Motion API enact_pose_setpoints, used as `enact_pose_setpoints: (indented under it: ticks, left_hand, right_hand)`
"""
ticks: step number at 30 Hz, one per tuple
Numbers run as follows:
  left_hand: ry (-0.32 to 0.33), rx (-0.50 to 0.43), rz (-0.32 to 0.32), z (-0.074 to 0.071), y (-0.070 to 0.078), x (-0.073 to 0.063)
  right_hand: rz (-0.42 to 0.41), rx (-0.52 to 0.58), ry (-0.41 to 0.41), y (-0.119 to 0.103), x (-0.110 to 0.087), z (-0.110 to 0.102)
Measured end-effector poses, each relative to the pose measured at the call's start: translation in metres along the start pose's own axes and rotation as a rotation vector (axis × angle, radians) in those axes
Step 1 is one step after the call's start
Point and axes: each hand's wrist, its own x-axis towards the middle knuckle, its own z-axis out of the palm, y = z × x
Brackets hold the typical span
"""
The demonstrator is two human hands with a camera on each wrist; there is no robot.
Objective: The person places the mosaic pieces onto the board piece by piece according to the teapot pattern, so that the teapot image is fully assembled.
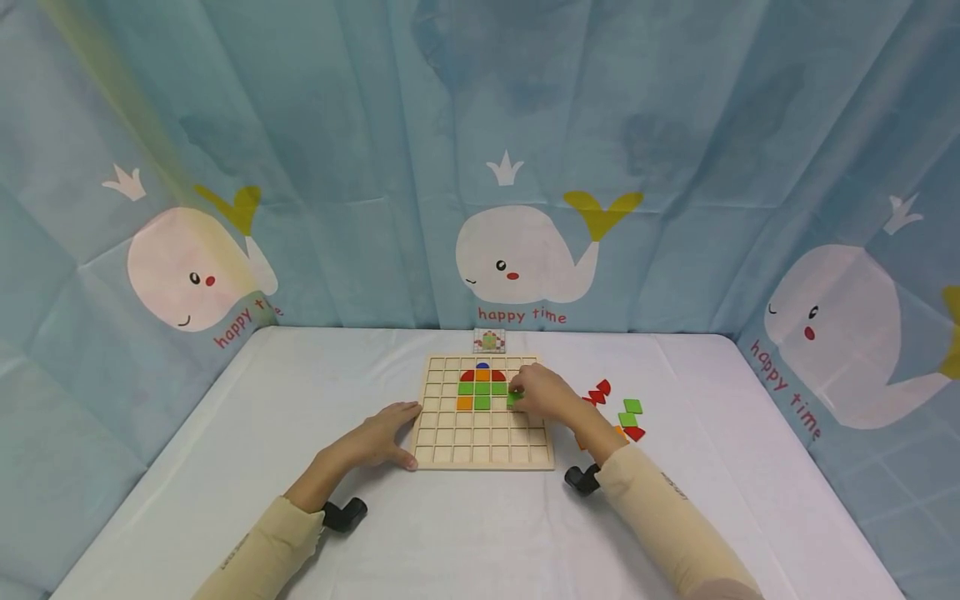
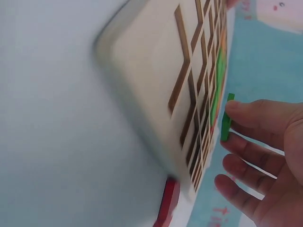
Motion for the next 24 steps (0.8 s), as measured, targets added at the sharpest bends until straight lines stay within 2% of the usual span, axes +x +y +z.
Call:
enact_pose_setpoints:
  ticks: [5,15,24]
  left_hand:
    - [0.000,0.000,-0.002,0.000,0.000,0.000]
    - [0.005,0.013,0.002,0.000,-0.001,0.000]
    - [-0.002,0.005,0.009,0.000,-0.002,0.001]
  right_hand:
    - [0.034,0.029,0.013,0.018,-0.017,-0.008]
    - [0.172,0.093,-0.005,0.056,-0.056,-0.018]
    - [0.253,0.078,-0.007,0.077,-0.076,-0.022]
